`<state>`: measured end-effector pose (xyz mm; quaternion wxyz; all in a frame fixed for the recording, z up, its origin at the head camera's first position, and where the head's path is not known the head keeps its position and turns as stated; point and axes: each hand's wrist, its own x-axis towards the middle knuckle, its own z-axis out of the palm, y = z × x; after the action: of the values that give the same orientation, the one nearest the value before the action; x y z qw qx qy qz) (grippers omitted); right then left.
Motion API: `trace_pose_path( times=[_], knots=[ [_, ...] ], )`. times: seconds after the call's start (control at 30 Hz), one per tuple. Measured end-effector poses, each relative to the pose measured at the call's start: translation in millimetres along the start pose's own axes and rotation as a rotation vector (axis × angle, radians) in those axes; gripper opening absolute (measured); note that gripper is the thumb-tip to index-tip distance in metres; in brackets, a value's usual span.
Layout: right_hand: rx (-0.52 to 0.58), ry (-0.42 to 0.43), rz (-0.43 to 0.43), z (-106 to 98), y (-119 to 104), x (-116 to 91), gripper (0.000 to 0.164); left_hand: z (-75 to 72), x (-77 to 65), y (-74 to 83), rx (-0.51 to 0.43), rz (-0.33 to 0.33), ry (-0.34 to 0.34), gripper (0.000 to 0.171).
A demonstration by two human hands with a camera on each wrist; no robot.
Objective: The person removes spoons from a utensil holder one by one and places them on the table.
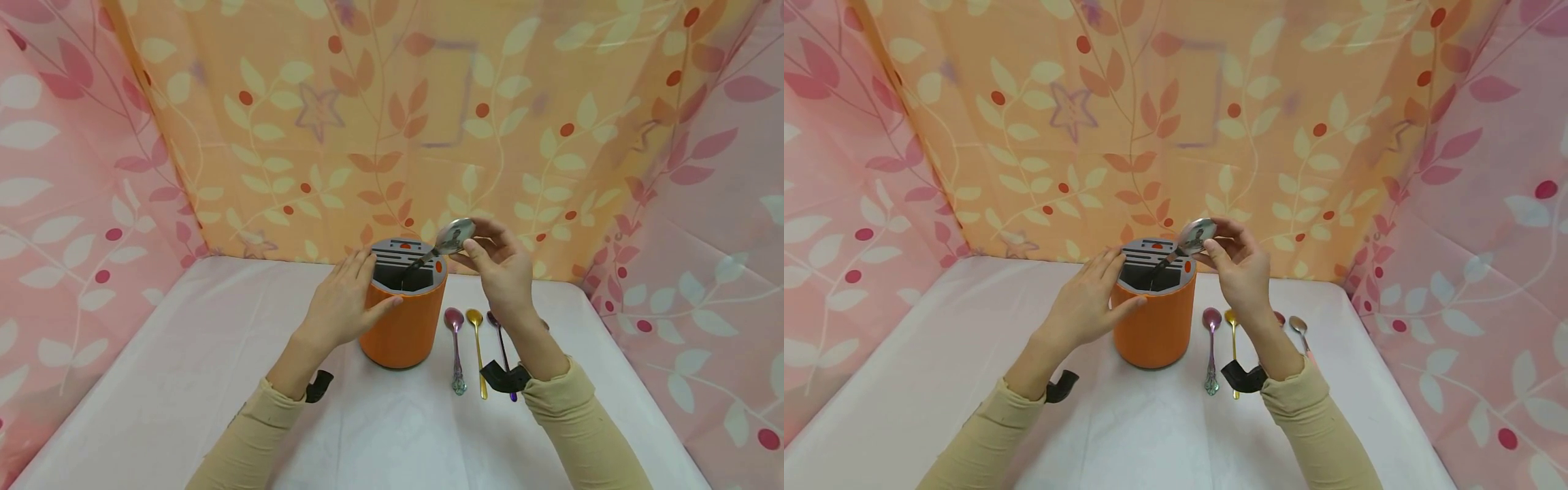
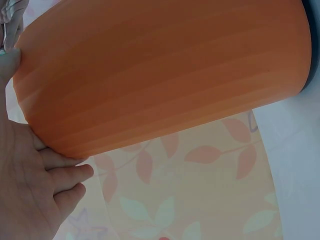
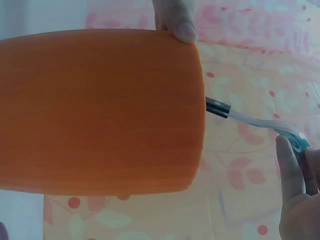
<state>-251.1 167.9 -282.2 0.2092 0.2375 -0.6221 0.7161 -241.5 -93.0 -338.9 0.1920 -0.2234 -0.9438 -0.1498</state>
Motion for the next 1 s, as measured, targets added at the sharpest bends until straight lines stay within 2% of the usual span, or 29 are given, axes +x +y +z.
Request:
trace_pose_path(
  times=[0.23,0.7,0.9,1.0],
  knots=[
    [0.033,0.037,-0.02,-9.1,-7.6,-0.8,0.038,-1.5,0.1,0.5,0.0,-0.004,-0.011,0.098],
    [0.27,0.123,-0.088,-30.9,-23.3,2.7,0.032,-1.5,0.1,0.0,-0.002,0.006,-0.005,0.097],
    [0.311,0.165,-0.133,-41.6,-29.5,2.9,0.033,1.0,-0.1,-1.5,0.004,0.024,0.034,0.096],
    [0.295,0.187,-0.159,-47.7,-30.9,3.2,0.033,1.6,-0.2,-1.4,0.006,0.028,0.043,0.096]
  ],
)
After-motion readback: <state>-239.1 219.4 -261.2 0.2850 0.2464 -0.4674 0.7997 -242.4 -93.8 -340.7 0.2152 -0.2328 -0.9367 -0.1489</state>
